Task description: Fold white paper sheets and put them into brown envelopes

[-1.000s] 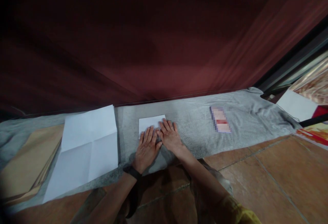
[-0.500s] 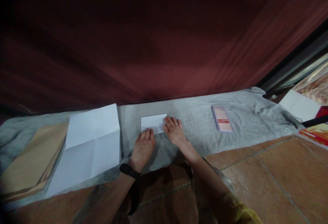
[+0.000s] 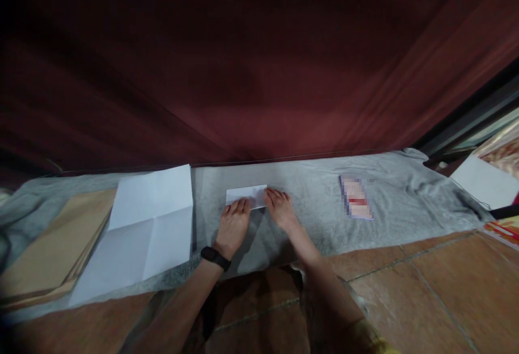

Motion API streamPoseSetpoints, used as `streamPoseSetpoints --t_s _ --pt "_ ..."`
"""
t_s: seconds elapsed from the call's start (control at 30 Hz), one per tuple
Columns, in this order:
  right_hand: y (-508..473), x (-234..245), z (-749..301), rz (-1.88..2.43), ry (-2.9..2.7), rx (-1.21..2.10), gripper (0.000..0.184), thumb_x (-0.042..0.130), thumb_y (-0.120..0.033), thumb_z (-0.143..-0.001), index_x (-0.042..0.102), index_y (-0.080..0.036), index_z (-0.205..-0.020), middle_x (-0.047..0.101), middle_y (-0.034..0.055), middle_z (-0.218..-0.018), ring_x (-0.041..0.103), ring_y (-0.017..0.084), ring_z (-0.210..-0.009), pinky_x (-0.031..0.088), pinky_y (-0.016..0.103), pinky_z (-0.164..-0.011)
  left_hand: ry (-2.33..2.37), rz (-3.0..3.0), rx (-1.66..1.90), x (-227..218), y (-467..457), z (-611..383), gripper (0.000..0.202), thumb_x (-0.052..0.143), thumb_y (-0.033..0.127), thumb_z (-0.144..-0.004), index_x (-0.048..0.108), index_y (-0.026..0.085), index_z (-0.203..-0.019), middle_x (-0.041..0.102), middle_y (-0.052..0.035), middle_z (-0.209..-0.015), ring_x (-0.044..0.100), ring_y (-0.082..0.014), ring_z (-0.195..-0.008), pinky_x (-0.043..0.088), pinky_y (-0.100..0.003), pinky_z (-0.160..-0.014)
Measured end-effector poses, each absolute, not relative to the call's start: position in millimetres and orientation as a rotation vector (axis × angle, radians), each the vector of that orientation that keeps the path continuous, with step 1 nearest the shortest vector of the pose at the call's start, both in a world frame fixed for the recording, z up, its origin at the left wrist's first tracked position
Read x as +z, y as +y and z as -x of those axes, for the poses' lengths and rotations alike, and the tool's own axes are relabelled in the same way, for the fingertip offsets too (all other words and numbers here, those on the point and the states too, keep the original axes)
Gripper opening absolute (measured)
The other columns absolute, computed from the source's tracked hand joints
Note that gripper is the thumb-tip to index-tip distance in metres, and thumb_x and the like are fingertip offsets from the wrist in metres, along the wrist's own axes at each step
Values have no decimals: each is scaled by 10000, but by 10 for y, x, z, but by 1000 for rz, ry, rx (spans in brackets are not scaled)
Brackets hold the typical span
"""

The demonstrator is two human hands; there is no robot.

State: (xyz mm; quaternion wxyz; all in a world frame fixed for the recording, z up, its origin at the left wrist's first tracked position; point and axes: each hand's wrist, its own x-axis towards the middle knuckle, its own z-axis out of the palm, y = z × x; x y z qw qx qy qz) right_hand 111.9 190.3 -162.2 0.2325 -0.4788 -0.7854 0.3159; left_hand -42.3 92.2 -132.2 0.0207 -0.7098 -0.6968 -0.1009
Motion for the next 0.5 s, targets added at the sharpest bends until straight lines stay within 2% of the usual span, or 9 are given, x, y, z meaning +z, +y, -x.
streamPoseSetpoints --t_s 0.07,0.13,0.2,0.27,0.33,0.37,0.43,0.5 --pt "1945 -1551 -1152 1237 -1833 1166 601 311 -596 -1006 643 -202 -1315 599 106 -1417 493 263 -1360 293 457 -1178 -2252 2159 -567 -1187 888 474 363 381 139 -971 618 146 -1246 694 -153 -1213 624 -271 -1113 446 -408 -955" --pt "1967 -1474 -1180 1115 -1511 1399 671 334 -687 -963 628 -206 -1326 597 98 -1420 488 254 -1368 296 436 -1181 -2424 2064 -955 -1051 862 547 311 402 252 -996 674 161 -1118 738 -133 -1020 670 -261 -979 467 -386 -889" --pt "1959 -1411 -1184 1031 -1281 1542 670 420 -718 -919 624 -222 -1320 611 86 -1405 502 251 -1353 309 428 -1170 -2605 1920 -1548 -963 863 615 326 457 384 -984 700 168 -962 739 -102 -880 687 -243 -867 487 -354 -814" --pt "1920 -1369 -1150 1001 -1125 1682 632 524 -713 -868 648 -240 -1268 660 81 -1332 573 257 -1267 391 417 -1100 -2673 1640 -2322 -952 888 649 344 548 471 -928 698 163 -898 745 -85 -855 696 -231 -842 507 -335 -786" --pt "1862 -1351 -1080 971 -1022 1829 576 617 -680 -820 675 -250 -1198 713 72 -1217 650 257 -1121 486 388 -965 -2597 1230 -3023 -1012 915 641 326 663 468 -849 700 151 -917 762 -88 -896 709 -231 -878 529 -339 -814" --pt "1830 -1351 -1039 944 -994 1886 547 661 -652 -797 685 -248 -1165 732 64 -1152 674 251 -1045 511 370 -898 -2552 1031 -3264 -1057 923 625 313 713 435 -810 702 144 -922 767 -93 -908 714 -234 -896 537 -344 -834" --pt "1775 -1365 -961 921 -988 1917 491 761 -567 -732 702 -236 -1091 752 42 -1013 690 231 -907 522 335 -796 -2532 765 -3527 -1152 919 584 275 774 351 -755 710 132 -910 774 -106 -921 720 -238 -920 547 -349 -860" --pt "1738 -1394 -906 965 -1028 1873 449 820 -497 -675 712 -214 -1007 746 25 -885 673 205 -776 508 312 -713 -2607 648 -3594 -1224 891 551 250 788 298 -734 720 123 -899 775 -118 -940 722 -236 -921 555 -343 -855"
